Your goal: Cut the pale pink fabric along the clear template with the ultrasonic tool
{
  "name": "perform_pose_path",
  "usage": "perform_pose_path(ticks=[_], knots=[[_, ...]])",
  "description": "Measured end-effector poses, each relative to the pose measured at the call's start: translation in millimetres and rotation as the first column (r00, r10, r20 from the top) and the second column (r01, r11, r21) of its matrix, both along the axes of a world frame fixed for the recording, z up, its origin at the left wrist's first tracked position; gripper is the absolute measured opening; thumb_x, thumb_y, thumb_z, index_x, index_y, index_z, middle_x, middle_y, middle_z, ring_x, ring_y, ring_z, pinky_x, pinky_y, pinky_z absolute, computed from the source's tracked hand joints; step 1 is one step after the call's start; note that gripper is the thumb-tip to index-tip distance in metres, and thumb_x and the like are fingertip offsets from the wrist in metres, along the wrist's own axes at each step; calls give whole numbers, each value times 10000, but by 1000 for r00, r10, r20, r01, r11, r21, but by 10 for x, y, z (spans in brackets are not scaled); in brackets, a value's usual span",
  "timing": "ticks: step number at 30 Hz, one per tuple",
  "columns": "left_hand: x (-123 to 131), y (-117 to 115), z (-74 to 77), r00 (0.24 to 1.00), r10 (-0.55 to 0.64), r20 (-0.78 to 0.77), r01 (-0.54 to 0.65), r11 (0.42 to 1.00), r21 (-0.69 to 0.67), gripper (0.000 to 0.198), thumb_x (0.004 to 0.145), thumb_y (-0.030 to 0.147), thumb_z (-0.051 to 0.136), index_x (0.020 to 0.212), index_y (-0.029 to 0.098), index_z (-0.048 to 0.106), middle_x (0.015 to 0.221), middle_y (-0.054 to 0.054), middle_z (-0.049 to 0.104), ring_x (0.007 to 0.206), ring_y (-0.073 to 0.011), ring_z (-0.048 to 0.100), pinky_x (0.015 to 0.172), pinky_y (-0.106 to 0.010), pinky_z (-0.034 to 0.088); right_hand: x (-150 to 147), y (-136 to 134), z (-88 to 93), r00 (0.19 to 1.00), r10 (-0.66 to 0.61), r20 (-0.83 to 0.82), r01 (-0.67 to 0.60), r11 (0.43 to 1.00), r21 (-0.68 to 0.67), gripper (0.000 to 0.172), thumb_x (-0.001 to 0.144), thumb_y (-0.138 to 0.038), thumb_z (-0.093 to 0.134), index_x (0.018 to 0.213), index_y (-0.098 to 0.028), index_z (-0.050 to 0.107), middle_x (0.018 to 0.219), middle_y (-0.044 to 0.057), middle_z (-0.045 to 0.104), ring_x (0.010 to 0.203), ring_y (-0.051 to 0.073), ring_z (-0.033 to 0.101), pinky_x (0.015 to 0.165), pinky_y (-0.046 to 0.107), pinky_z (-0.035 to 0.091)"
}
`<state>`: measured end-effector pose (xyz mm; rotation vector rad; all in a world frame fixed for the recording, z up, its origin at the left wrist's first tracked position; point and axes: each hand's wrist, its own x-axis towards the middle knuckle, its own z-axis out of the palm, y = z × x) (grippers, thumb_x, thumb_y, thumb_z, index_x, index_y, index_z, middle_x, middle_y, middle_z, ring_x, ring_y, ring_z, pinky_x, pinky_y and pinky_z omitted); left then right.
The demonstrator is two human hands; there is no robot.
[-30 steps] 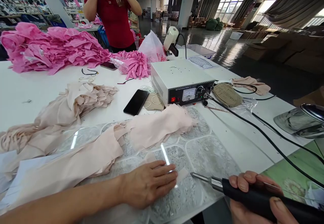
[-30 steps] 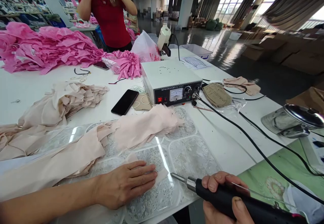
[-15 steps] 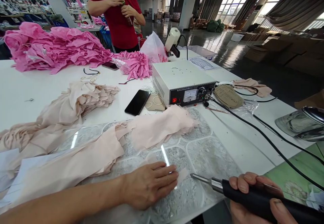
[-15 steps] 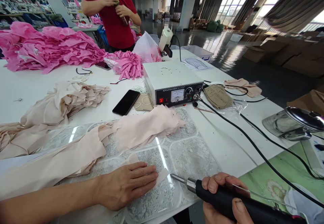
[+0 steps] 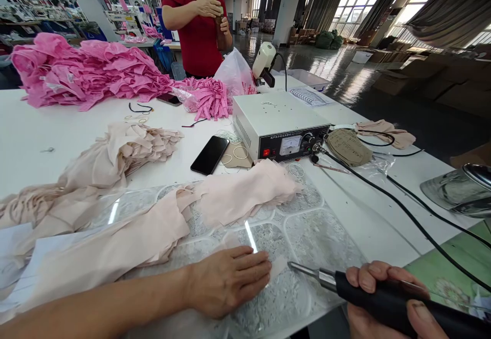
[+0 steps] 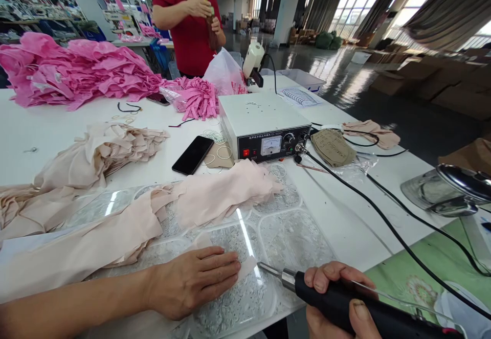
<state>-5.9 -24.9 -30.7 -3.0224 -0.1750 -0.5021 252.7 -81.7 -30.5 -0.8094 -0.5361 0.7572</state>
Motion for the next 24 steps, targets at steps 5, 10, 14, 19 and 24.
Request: perform_pose_path(ticks=[5, 10, 14, 19, 24], knots=[[11, 1, 4, 1000, -2, 30, 2, 1000, -3, 435, 978, 165, 228, 1207, 25, 571, 1286, -150, 585, 1254, -267, 463, 1011, -387, 408, -27, 12, 49, 1000, -11, 3, 11, 1000, 1, 168, 664, -319, 601, 777, -198, 567, 704, -8, 492, 564, 124, 478, 506, 302, 471], [12, -2, -18, 999, -1, 52, 2, 1000, -10, 421, 979, 167, 245, 1185, 23, 583, 1264, -155, 594, 1235, -278, 475, 1001, -395, 408, -73, 38, 115, 994, -9, 108, 7, 1000, 14, 146, 649, -292, 635, 719, -195, 550, 654, -18, 511, 540, 123, 486, 491, 304, 481], [5, -2, -40, 998, -2, 64, 2, 1000, -1, 403, 968, 160, 273, 1181, 14, 583, 1252, -166, 596, 1228, -284, 480, 984, -402, 417, -90, 36, 146, 987, -16, 161, 14, 1000, 13, 149, 654, -285, 648, 703, -193, 542, 672, -15, 533, 551, 126, 502, 493, 312, 496], [9, -3, -40, 998, -4, 64, 4, 1000, 1, 395, 960, 157, 292, 1170, 12, 593, 1242, -174, 596, 1217, -284, 492, 974, -392, 422, -110, 43, 180, 986, -14, 164, 13, 1000, 6, 150, 635, -275, 641, 690, -185, 535, 650, -19, 519, 537, 119, 503, 484, 293, 494], [15, -4, -59, 993, -5, 115, 4, 1000, 8, 367, 969, 153, 316, 1122, 8, 616, 1202, -171, 620, 1201, -281, 504, 977, -391, 421, -175, 73, 233, 987, 19, 162, -25, 999, 35, 135, 645, -260, 624, 680, -185, 516, 633, -22, 515, 517, 108, 496, 474, 272, 485]])
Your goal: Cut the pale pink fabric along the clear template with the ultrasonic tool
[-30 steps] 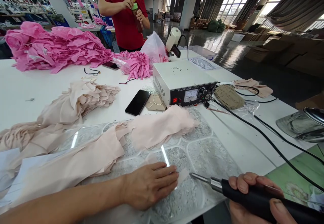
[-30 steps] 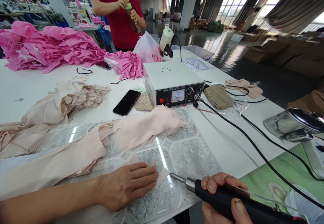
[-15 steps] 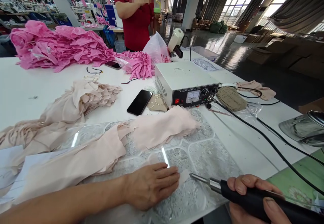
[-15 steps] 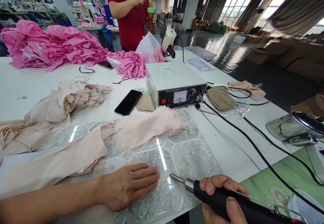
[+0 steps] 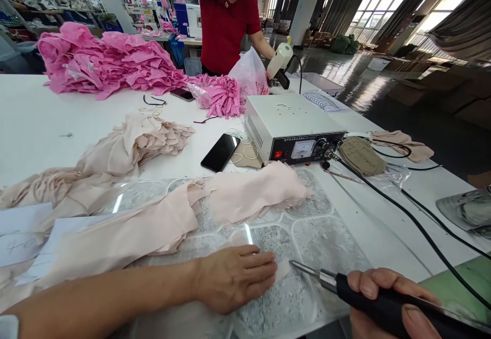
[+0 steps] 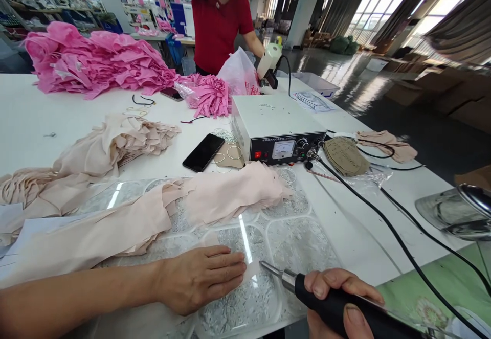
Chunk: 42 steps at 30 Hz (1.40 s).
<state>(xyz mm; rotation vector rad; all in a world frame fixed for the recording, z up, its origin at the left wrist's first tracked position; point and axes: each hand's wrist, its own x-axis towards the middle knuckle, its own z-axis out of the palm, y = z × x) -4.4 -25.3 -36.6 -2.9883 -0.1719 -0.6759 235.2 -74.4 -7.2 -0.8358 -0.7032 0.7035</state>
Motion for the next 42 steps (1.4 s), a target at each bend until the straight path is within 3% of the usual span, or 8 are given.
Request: perform_pose_path(ticks=[11, 20, 28, 42], knots=[[-7, -3, -25, 1000, 4, 31, -5, 1000, 16, 363, 965, 160, 329, 1119, 9, 621, 1197, -176, 620, 1196, -288, 509, 966, -398, 426, -31, 32, -14, 996, 23, 86, -23, 1000, -6, 166, 686, -281, 646, 689, -191, 507, 666, -18, 540, 534, 121, 514, 505, 307, 507], [-18, -16, 18, 999, -14, 44, 12, 998, 59, 315, 952, 123, 382, 1066, 20, 656, 1171, -173, 633, 1195, -280, 514, 929, -364, 455, -104, 13, 14, 995, 58, 76, -59, 998, 12, 122, 694, -268, 604, 726, -190, 516, 669, -17, 521, 548, 113, 501, 514, 284, 495], [-23, -4, 19, 994, -90, 65, 87, 995, 46, 287, 957, 141, 411, 990, 61, 684, 1132, -140, 660, 1192, -276, 517, 907, -356, 471, -73, -38, 17, 999, 17, 39, -16, 1000, -17, 119, 663, -254, 584, 690, -207, 478, 660, -24, 467, 525, 119, 466, 470, 295, 447], [-36, -12, -20, 998, -57, 12, 56, 997, 60, 277, 947, 140, 422, 986, 51, 682, 1115, -155, 664, 1195, -286, 516, 886, -364, 473, -25, -46, -10, 999, 10, 40, -9, 999, -42, 131, 662, -261, 595, 712, -195, 494, 677, -22, 487, 541, 120, 495, 487, 297, 476]])
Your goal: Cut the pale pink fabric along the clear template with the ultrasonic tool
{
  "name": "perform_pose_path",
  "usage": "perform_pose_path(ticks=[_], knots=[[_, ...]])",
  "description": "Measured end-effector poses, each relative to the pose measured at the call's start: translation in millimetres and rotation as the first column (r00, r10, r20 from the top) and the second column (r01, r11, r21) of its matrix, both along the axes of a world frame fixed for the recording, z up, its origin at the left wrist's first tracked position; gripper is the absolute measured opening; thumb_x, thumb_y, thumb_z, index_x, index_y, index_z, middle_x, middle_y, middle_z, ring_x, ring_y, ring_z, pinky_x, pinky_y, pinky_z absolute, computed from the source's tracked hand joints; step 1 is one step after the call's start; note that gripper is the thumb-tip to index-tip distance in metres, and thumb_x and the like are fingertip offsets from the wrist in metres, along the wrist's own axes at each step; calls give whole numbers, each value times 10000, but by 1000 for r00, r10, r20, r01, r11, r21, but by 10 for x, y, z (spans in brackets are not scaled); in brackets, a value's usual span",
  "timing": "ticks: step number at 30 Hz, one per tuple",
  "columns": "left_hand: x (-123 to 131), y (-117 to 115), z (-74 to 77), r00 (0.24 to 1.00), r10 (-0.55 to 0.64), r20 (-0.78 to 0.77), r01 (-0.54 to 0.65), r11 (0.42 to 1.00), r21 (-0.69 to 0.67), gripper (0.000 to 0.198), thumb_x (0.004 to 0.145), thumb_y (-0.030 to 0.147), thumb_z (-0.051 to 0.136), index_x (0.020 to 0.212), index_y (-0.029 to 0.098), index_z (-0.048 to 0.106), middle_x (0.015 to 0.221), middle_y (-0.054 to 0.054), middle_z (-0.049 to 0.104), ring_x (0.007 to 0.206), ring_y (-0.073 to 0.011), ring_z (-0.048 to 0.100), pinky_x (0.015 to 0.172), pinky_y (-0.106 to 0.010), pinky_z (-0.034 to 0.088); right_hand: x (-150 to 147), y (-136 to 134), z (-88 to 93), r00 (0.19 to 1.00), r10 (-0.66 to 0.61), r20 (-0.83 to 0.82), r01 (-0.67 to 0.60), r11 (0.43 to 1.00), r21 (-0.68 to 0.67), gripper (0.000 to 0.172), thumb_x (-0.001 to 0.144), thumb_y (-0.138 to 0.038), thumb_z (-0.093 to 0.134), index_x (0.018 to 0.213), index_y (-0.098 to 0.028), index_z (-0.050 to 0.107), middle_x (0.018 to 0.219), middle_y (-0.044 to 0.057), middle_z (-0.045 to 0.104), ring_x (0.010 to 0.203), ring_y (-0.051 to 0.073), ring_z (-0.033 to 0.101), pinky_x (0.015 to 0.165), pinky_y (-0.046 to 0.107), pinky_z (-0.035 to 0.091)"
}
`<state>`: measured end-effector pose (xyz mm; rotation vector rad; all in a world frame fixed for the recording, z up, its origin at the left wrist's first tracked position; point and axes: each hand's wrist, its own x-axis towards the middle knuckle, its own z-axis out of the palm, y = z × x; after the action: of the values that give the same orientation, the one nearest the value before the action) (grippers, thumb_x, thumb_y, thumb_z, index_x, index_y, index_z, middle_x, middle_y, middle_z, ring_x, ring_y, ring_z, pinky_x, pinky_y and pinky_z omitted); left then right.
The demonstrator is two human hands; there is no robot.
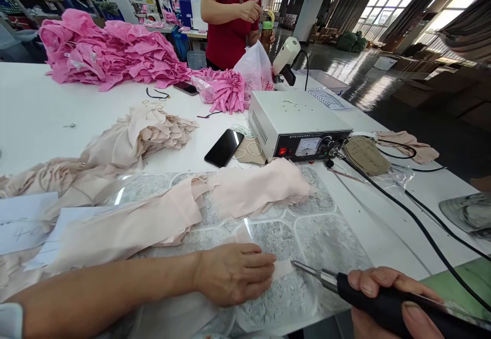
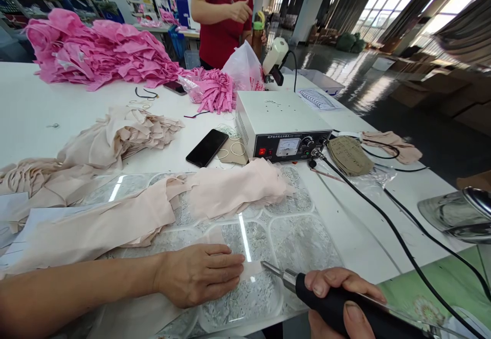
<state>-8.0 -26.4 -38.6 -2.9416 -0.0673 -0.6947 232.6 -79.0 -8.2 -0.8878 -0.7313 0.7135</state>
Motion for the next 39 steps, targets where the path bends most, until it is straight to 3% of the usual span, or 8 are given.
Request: perform_pose_path(ticks=[5, 22, 27, 34, 39], knots=[[4, 6, 1, 1000, -7, 5, 7, 1000, 6, 293, 945, 146, 410, 996, 44, 679, 1118, -169, 657, 1197, -282, 514, 896, -361, 469, -111, -27, 39, 997, 59, -49, -57, 998, 30, 127, 681, -257, 584, 753, -209, 491, 679, -34, 441, 537, 116, 474, 495, 299, 479], [5, -1, -3, 1000, 9, -9, -9, 1000, -3, 320, 967, 142, 375, 1006, 60, 682, 1129, -146, 664, 1199, -275, 512, 925, -353, 448, -176, 3, 46, 975, 177, 132, -190, 977, 95, 101, 774, -254, 630, 763, -196, 548, 697, -8, 534, 542, 121, 527, 504, 318, 521], [9, 1, 6, 1000, 7, -8, -7, 1000, -5, 288, 958, 147, 410, 989, 62, 684, 1106, -150, 668, 1177, -267, 529, 917, -350, 456, -146, -48, 78, 984, 156, 81, -163, 982, 94, 149, 739, -283, 637, 738, -191, 520, 674, -17, 492, 527, 114, 497, 479, 294, 494], [16, -4, -2, 1000, 23, -14, -23, 1000, 14, 291, 954, 143, 403, 980, 82, 687, 1108, -147, 665, 1188, -258, 521, 919, -342, 466, -204, -117, 168, 981, 138, 140, -144, 989, 34, 219, 759, -352, 662, 712, -203, 509, 653, -18, 465, 505, 115, 485, 452, 289, 483], [14, 0, 10, 1000, 15, -11, -15, 1000, 28, 286, 946, 144, 411, 968, 83, 689, 1106, -160, 662, 1181, -258, 532, 908, -342, 478, -181, -125, 131, 973, 179, 148, -187, 981, 42, 168, 760, -326, 647, 733, -206, 531, 665, -8, 492, 509, 127, 494, 455, 317, 508]])
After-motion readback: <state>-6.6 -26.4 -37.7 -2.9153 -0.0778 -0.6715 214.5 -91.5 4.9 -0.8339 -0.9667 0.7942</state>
